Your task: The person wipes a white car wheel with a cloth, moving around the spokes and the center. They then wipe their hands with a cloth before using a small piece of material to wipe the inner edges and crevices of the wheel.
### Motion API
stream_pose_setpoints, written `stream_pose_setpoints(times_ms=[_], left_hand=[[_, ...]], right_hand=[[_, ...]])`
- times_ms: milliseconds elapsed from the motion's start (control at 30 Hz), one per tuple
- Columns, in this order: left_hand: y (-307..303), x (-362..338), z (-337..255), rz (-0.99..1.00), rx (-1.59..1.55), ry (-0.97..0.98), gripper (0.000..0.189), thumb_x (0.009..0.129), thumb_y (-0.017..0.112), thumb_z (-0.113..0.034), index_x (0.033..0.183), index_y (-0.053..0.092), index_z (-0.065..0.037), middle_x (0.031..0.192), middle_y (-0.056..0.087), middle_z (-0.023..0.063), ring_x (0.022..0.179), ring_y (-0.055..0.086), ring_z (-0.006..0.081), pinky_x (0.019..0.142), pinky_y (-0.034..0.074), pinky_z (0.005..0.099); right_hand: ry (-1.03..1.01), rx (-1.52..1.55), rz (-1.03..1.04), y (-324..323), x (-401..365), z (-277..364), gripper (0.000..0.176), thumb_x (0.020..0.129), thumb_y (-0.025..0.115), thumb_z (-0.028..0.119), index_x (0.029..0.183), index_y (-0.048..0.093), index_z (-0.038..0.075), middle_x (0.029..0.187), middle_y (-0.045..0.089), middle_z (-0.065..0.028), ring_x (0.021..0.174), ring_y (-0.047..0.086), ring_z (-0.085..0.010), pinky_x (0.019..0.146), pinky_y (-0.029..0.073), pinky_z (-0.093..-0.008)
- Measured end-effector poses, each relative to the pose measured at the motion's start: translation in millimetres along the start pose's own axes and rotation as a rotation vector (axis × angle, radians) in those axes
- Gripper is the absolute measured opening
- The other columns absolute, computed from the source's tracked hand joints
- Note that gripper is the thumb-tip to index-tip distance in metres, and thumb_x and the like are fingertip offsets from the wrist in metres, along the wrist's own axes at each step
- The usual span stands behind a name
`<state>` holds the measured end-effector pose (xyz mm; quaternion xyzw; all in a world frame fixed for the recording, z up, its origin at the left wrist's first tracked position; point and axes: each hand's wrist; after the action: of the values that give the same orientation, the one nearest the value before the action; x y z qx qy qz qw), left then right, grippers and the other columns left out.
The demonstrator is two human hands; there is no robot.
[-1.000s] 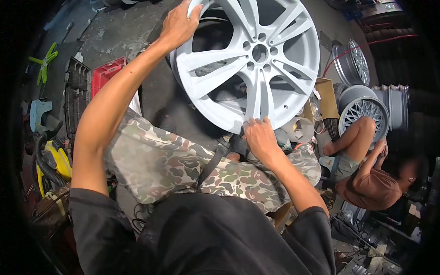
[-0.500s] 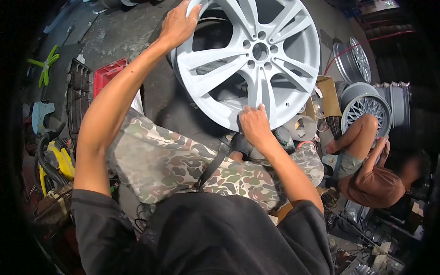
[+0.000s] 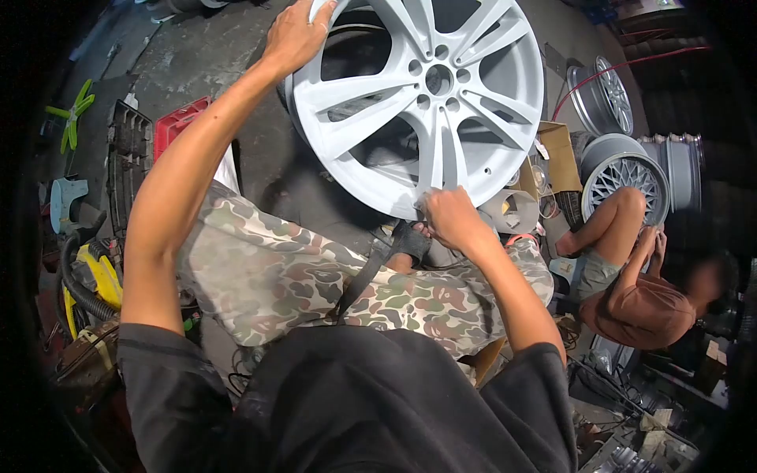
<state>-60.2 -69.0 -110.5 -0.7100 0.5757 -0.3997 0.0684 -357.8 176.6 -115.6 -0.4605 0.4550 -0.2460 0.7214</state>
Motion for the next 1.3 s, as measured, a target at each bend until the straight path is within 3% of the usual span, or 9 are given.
stream_pose_setpoints(times_ms=[100,200,233,300,433,533,667,767,1300], left_hand=[[-1.9,2.8,2.1,0.027,0.03,-0.001,0.03,0.103,0.044,-0.028,0.109,0.06,-0.003,0.101,0.067,0.0298,0.1,0.063,0.0512,0.087,0.048,0.06],[2.9,3.5,3.4,0.057,0.041,0.022,0.03,0.103,0.044,-0.027,0.11,0.06,-0.003,0.101,0.067,0.0302,0.101,0.062,0.0519,0.088,0.047,0.0603],[0.9,4.2,5.6,0.056,0.048,0.029,0.03,0.103,0.044,-0.027,0.111,0.06,-0.003,0.101,0.067,0.0303,0.101,0.062,0.0524,0.088,0.047,0.0605],[-4.5,0.3,10.9,0.03,0.027,-0.019,0.03,0.103,0.044,-0.026,0.112,0.06,-0.002,0.101,0.066,0.0297,0.101,0.062,0.0526,0.088,0.047,0.0602],[-4.9,4.9,-0.9,0.038,0.047,0.155,0.031,0.102,0.044,-0.025,0.111,0.061,-0.002,0.104,0.067,0.0301,0.103,0.062,0.0522,0.088,0.048,0.0578],[-13.0,3.1,-3.8,0.055,-0.022,-0.011,0.031,0.102,0.044,-0.026,0.11,0.062,-0.003,0.105,0.068,0.0299,0.104,0.062,0.0526,0.088,0.048,0.0575],[-8.4,1.8,0.2,0.069,-0.011,-0.048,0.03,0.102,0.045,-0.026,0.109,0.062,-0.002,0.105,0.068,0.0294,0.105,0.062,0.052,0.089,0.048,0.0564],[-10.1,5.0,3.4,0.028,0.014,0.147,0.03,0.102,0.044,-0.025,0.109,0.062,-0.002,0.104,0.068,0.0294,0.105,0.062,0.0519,0.088,0.048,0.0561],[-5.8,0.0,1.8,0.022,-0.045,0.061,0.029,0.103,0.045,-0.026,0.109,0.062,-0.002,0.103,0.067,0.0308,0.104,0.061,0.0534,0.086,0.048,0.0575]], right_hand=[[0.013,-0.013,-0.006,0.8,-27.6,8.2,0.03,0.078,0.069,0.008,0.107,0.066,0.003,0.102,0.066,-0.0182,0.097,0.064,-0.0392,0.08,0.046,-0.0496],[0.036,0.035,0.027,74.6,-77.6,-7.3,0.031,0.076,0.071,0.008,0.107,0.066,0.003,0.101,0.064,-0.0197,0.098,0.062,-0.0413,0.081,0.045,-0.0499],[-0.066,0.083,-0.208,108.3,-98.2,-20.1,0.032,0.078,0.069,0.007,0.11,0.067,0.004,0.099,0.062,-0.0198,0.094,0.061,-0.0431,0.08,0.045,-0.0503],[0.093,0.252,-0.219,68.2,-94.1,1.2,0.037,0.082,0.068,0.005,0.119,0.068,0.005,0.102,0.062,-0.0201,0.094,0.06,-0.0431,0.081,0.044,-0.0486],[0.147,0.255,-0.38,31.3,-74.2,22.9,0.045,0.087,0.067,0.004,0.132,0.066,0.008,0.099,0.061,-0.0165,0.092,0.059,-0.0377,0.081,0.044,-0.0441],[-0.048,0.122,-0.484,53.2,-58.3,14.8,0.053,0.085,0.068,0.004,0.138,0.062,0.006,0.101,0.061,-0.0121,0.093,0.059,-0.0294,0.08,0.044,-0.0403],[-0.031,0.163,-0.597,66.3,-43.3,17.0,0.06,0.079,0.067,-0.002,0.138,0.062,0.005,0.107,0.062,-0.0136,0.098,0.06,-0.032,0.086,0.045,-0.0421],[0.025,0.175,-0.538,58.8,-37.9,24.7,0.061,0.078,0.066,-0.004,0.138,0.062,0.005,0.106,0.062,-0.0134,0.098,0.059,-0.0327,0.085,0.045,-0.0422],[-0.04,0.228,-0.545,59.9,-53.5,22.2,0.055,0.083,0.068,0.001,0.137,0.064,0.008,0.1,0.059,-0.0122,0.094,0.059,-0.0297,0.082,0.043,-0.0405]])
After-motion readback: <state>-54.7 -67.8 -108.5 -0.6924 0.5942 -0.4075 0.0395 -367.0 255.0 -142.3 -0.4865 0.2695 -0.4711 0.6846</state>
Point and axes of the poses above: each hand's wrist, its own x-axis towards the middle knuckle, its own y-axis out of the palm, z = x × y
